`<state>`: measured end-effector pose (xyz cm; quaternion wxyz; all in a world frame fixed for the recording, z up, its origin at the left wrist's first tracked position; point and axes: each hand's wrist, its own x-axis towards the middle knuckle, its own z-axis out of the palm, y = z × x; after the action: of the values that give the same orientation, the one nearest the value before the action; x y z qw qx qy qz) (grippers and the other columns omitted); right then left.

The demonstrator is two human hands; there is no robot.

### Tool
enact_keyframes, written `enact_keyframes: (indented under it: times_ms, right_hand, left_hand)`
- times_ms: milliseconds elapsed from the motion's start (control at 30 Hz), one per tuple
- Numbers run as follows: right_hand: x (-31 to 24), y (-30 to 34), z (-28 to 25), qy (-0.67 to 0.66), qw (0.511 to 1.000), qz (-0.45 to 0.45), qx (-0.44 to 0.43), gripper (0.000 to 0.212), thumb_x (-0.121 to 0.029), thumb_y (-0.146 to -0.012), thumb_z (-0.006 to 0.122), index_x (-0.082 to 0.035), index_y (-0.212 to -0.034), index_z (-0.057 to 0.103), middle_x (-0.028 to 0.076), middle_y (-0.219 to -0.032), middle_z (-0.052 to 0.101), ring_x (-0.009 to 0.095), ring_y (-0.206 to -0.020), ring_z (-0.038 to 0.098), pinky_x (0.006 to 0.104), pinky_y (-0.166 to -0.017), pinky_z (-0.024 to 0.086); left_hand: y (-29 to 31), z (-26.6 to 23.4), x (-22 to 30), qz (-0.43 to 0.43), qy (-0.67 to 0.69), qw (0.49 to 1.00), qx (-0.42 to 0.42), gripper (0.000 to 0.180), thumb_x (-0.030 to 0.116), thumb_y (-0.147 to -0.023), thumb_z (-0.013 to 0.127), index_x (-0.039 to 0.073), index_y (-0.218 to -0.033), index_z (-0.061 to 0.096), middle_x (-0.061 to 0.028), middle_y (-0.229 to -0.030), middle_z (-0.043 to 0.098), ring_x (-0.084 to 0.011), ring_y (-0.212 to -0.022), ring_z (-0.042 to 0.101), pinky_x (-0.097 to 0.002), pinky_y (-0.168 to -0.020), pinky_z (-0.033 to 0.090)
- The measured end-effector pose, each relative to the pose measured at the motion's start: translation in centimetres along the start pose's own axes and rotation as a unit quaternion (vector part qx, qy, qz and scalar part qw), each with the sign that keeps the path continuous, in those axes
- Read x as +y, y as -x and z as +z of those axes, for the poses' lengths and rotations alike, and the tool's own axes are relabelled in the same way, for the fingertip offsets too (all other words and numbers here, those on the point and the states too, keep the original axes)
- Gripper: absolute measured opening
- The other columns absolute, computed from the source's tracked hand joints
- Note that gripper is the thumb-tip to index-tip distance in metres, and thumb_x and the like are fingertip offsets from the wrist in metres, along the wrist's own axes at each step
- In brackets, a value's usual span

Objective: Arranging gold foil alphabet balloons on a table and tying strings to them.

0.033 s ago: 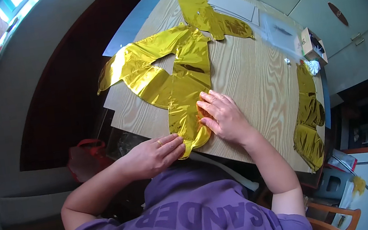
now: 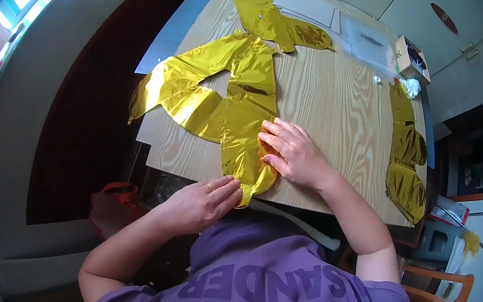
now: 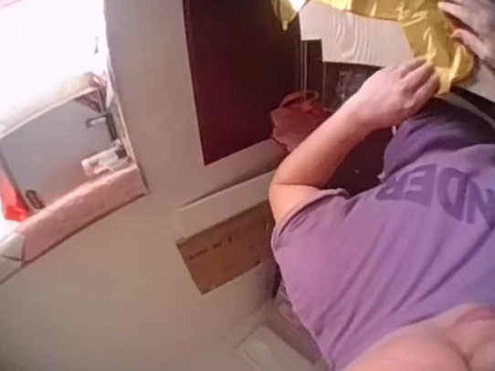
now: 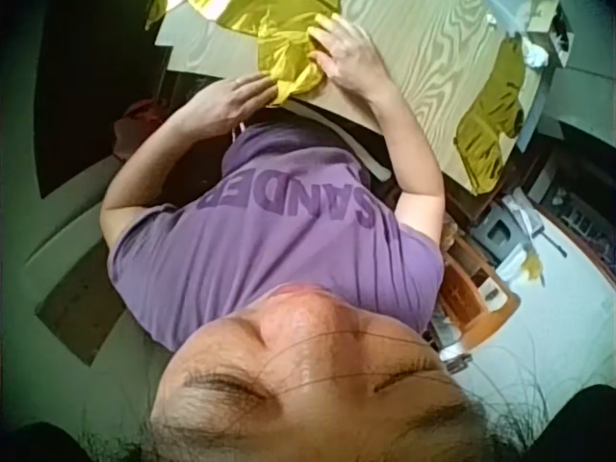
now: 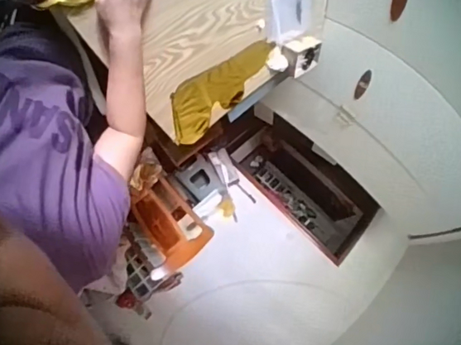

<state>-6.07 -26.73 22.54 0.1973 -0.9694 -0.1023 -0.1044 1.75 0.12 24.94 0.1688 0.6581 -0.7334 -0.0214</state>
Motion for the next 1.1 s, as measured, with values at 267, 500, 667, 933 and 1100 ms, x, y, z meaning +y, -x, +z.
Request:
enact_keyframes:
  times_ms: [267, 500, 667, 933, 1100]
  right_hand:
    - [-2.3, 2.2, -1.6, -0.076, 0.996, 0.0, 0.052, 0.035, -0.022, -0.082, 0.068, -0.003, -0.111, 0.064, 0.018, -0.121, 0.058, 0.035, -0.119, 0.051, 0.0458, -0.106, 0.035]
    - [-4.2, 4.5, -0.3, -0.086, 0.987, 0.015, 0.132, 0.025, -0.016, -0.079, 0.07, -0.004, -0.1, 0.066, 0.013, -0.105, 0.064, 0.03, -0.099, 0.06, 0.0422, -0.094, 0.044]
    - [-5.2, 4.4, -0.1, -0.086, 0.976, 0.026, 0.197, 0.017, -0.013, -0.077, 0.072, -0.006, -0.091, 0.065, 0.007, -0.089, 0.061, 0.025, -0.081, 0.059, 0.0379, -0.076, 0.044]
    - [-6.8, 3.7, 0.9, -0.014, 0.982, -0.014, 0.187, 0.018, -0.018, -0.074, 0.074, -0.009, -0.081, 0.06, 0.003, -0.078, 0.051, 0.022, -0.071, 0.05, 0.0364, -0.068, 0.039]
    - [-7.3, 4.0, 0.9, 0.07, 0.987, 0.075, 0.125, 0.03, -0.033, -0.07, 0.076, -0.009, -0.083, 0.063, 0.005, -0.086, 0.051, 0.024, -0.081, 0.048, 0.0385, -0.075, 0.037]
  left_hand:
    - [-1.1, -2.0, -2.0, -0.063, 0.22, 0.973, -0.027, 0.025, 0.004, -0.082, 0.06, -0.004, -0.105, 0.062, -0.0186, -0.104, 0.065, -0.0329, -0.094, 0.065, -0.0388, -0.081, 0.053]
    - [-2.3, -3.4, -2.8, -0.164, 0.273, 0.947, -0.046, 0.019, 0.0, -0.08, 0.063, -0.003, -0.099, 0.067, -0.0152, -0.095, 0.068, -0.0288, -0.084, 0.068, -0.0348, -0.077, 0.054]
    - [-3.3, -3.4, -3.6, -0.258, 0.311, 0.914, -0.041, 0.013, 0.01, -0.077, 0.077, -0.001, -0.082, 0.07, -0.0101, -0.074, 0.067, -0.0187, -0.065, 0.065, -0.0295, -0.059, 0.05]
    - [-3.9, -3.6, -4.4, -0.379, 0.447, 0.803, -0.106, 0.017, 0.015, -0.082, 0.074, 0.0, -0.09, 0.071, -0.0037, -0.074, 0.068, -0.008, -0.067, 0.059, -0.0257, -0.061, 0.048]
    - [-3.7, -3.9, -4.4, -0.351, 0.394, 0.849, -0.028, 0.017, 0.013, -0.085, 0.073, 0.0, -0.093, 0.07, -0.0026, -0.078, 0.069, -0.0072, -0.072, 0.06, -0.0263, -0.067, 0.05]
